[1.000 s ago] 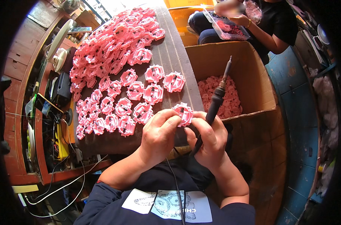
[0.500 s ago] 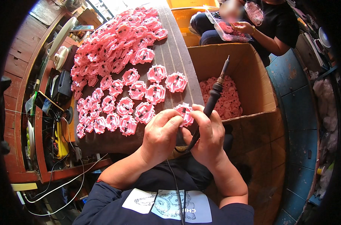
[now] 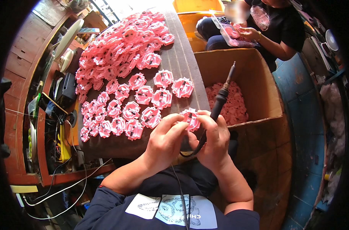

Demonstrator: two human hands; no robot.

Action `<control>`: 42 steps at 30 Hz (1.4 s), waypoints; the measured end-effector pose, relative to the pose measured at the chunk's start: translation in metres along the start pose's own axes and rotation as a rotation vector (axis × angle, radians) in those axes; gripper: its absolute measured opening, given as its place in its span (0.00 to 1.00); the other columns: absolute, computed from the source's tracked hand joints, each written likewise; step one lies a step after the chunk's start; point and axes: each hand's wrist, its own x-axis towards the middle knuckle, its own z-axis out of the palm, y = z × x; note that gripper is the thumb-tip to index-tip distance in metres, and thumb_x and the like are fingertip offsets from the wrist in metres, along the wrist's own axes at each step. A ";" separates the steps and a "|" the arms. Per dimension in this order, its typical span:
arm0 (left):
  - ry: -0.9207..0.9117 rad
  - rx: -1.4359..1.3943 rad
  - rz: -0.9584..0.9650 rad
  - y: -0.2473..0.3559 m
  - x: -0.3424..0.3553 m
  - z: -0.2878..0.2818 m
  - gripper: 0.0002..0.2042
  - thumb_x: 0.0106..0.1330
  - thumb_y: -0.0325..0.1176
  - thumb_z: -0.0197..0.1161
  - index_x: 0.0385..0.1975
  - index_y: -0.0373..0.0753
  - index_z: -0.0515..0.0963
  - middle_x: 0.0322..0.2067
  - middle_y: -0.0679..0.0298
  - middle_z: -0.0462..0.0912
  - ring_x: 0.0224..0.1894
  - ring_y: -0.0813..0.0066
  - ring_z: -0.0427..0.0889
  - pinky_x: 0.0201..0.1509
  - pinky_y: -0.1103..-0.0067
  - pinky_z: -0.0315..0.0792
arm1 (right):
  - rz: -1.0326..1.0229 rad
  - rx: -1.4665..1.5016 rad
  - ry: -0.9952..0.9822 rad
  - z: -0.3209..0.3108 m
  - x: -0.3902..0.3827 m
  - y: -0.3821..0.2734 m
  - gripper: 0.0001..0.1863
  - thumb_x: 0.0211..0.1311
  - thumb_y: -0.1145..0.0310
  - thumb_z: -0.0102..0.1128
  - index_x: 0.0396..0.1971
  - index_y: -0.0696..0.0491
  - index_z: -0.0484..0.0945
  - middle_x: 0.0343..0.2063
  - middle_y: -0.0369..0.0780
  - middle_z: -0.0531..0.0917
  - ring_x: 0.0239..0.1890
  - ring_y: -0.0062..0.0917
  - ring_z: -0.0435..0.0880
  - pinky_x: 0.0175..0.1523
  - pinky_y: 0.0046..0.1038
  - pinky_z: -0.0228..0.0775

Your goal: The person uses a soldering iron to attach small black components to pink plastic parts on a workbench. They handle each part individually, apply solder, and place the finished pieces back on the table. A second person works nearby with similar parts.

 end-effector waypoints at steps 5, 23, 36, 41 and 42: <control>-0.022 0.213 -0.123 0.011 -0.018 -0.043 0.16 0.64 0.21 0.72 0.52 0.33 0.82 0.47 0.51 0.82 0.42 0.54 0.88 0.41 0.67 0.84 | 0.013 -0.040 0.012 0.000 0.001 0.001 0.30 0.53 0.76 0.77 0.57 0.57 0.74 0.50 0.51 0.84 0.45 0.46 0.84 0.48 0.41 0.79; -0.166 0.227 -0.038 -0.001 -0.016 -0.041 0.14 0.62 0.23 0.72 0.47 0.34 0.79 0.43 0.53 0.83 0.39 0.50 0.85 0.42 0.63 0.80 | -0.083 0.075 0.003 0.010 -0.011 -0.016 0.26 0.57 0.79 0.73 0.55 0.57 0.72 0.48 0.53 0.85 0.44 0.49 0.86 0.49 0.44 0.81; -0.138 0.103 0.045 -0.009 -0.012 -0.031 0.15 0.60 0.21 0.71 0.47 0.37 0.81 0.43 0.56 0.83 0.41 0.53 0.83 0.45 0.64 0.76 | -0.136 0.018 0.032 0.022 -0.008 -0.016 0.27 0.53 0.87 0.70 0.53 0.55 0.76 0.37 0.47 0.83 0.36 0.44 0.84 0.37 0.41 0.78; -0.143 0.072 0.028 -0.009 -0.014 -0.029 0.17 0.60 0.21 0.70 0.50 0.36 0.81 0.45 0.56 0.83 0.44 0.53 0.84 0.46 0.64 0.77 | -0.204 0.012 0.034 0.023 -0.008 -0.012 0.29 0.50 0.88 0.67 0.55 0.56 0.76 0.37 0.46 0.83 0.34 0.41 0.84 0.35 0.38 0.77; -0.138 0.063 0.032 -0.009 -0.014 -0.029 0.17 0.60 0.21 0.70 0.50 0.36 0.81 0.45 0.56 0.83 0.44 0.53 0.85 0.46 0.64 0.77 | -0.207 0.013 0.031 0.023 -0.007 -0.013 0.29 0.49 0.88 0.67 0.55 0.56 0.76 0.37 0.45 0.83 0.34 0.40 0.84 0.35 0.38 0.77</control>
